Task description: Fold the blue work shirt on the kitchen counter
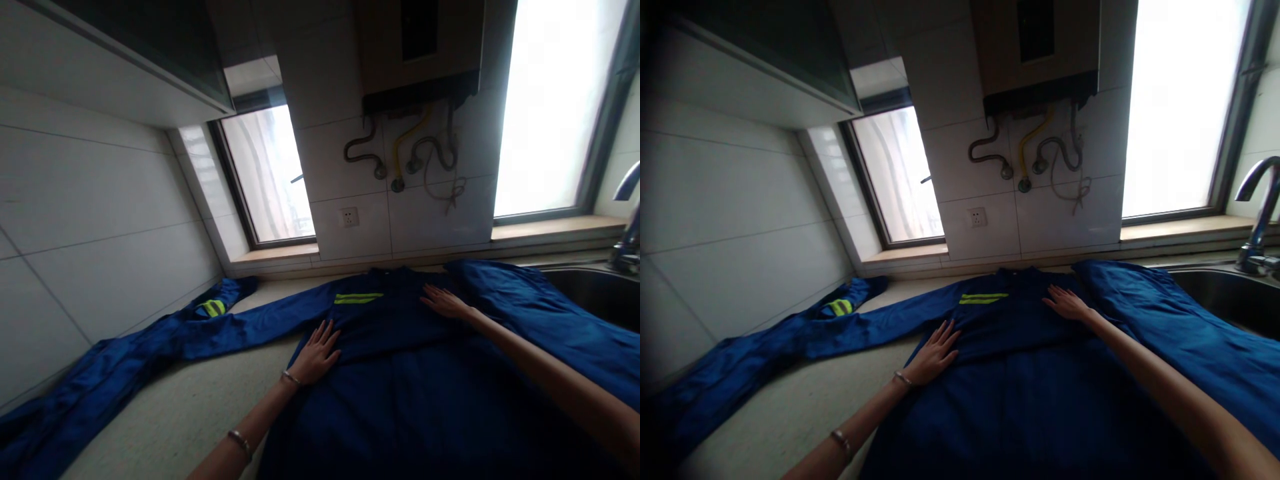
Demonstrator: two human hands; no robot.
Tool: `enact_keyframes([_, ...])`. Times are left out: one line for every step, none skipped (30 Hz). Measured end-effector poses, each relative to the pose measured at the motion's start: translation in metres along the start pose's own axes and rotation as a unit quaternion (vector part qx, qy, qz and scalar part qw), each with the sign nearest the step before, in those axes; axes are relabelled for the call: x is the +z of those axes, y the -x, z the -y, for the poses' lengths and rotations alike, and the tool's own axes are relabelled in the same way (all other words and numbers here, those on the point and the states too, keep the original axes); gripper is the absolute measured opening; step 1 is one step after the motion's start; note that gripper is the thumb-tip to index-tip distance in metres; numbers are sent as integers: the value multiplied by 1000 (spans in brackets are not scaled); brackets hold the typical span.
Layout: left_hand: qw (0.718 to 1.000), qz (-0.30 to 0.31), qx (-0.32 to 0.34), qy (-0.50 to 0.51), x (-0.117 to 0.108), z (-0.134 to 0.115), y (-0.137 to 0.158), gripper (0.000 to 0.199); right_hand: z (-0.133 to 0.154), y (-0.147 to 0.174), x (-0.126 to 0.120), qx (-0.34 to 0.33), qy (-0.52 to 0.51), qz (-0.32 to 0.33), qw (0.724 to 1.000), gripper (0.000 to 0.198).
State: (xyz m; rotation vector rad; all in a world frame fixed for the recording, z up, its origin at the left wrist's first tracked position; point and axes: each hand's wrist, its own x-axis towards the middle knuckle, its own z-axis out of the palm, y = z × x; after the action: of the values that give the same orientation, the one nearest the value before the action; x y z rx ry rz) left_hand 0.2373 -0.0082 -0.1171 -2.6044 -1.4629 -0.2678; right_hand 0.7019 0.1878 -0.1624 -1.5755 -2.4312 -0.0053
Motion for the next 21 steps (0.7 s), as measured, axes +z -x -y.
enact_keyframes([1000,-4,20,-3,-3,-3,0,52,1,5,3,4,-3,13,1000,72])
enact_keyframes([999,-4,38,-3,-6,-6,0,51,1,9,4,9,-4,21,1000,72])
enact_keyframes([999,2,50,1,-9,-8,0,51,2,13,3,14,-3,24,1000,72])
enact_keyframes([998,12,53,8,-10,-9,0,50,3,15,2,19,-3,20,1000,71])
enact_keyframes([998,23,49,17,-11,-10,1,49,5,16,-1,25,-2,9,1000,70])
enact_keyframes([998,35,41,26,-11,-10,1,48,9,17,-5,30,-2,-6,1000,69])
enact_keyframes([998,45,32,34,-10,-9,1,48,14,19,-10,33,0,-22,999,67])
enact_keyframes([997,54,26,39,-9,-7,1,48,20,21,-14,33,2,-37,999,66])
enact_keyframes([997,60,24,44,-8,-6,1,48,27,23,-18,30,4,-47,998,66])
enact_keyframes([997,64,24,47,-7,-4,0,48,36,27,-21,26,4,-50,998,66])
enact_keyframes([996,65,25,51,-5,-2,0,48,45,31,-23,23,2,-47,999,66])
enact_keyframes([996,64,27,53,-5,-1,0,48,53,36,-24,20,-2,-37,999,68])
enact_keyframes([996,62,27,56,-5,-1,-1,48,62,40,-23,16,-6,-24,1000,69])
enact_keyframes([996,61,28,58,-5,-1,-1,48,69,45,-22,13,-10,-10,1000,69])
enact_keyframes([996,60,28,59,-6,-2,0,48,75,49,-20,11,-13,4,1000,69])
enact_keyframes([996,59,29,60,-7,-4,0,48,79,53,-19,9,-15,16,1000,68])
enact_keyframes([996,53,30,59,-9,-7,0,48,81,56,-17,9,-15,23,1000,67])
enact_keyframes([997,42,33,58,-11,-11,1,48,82,57,-15,9,-14,27,999,66])
enact_keyframes([997,26,37,55,-12,-13,1,49,82,58,-14,11,-13,29,999,66])
enact_keyframes([998,6,41,52,-13,-15,2,49,81,58,-13,12,-11,29,999,66])
enact_keyframes([998,-17,41,49,-14,-14,3,49,80,58,-12,11,-9,28,1000,66])
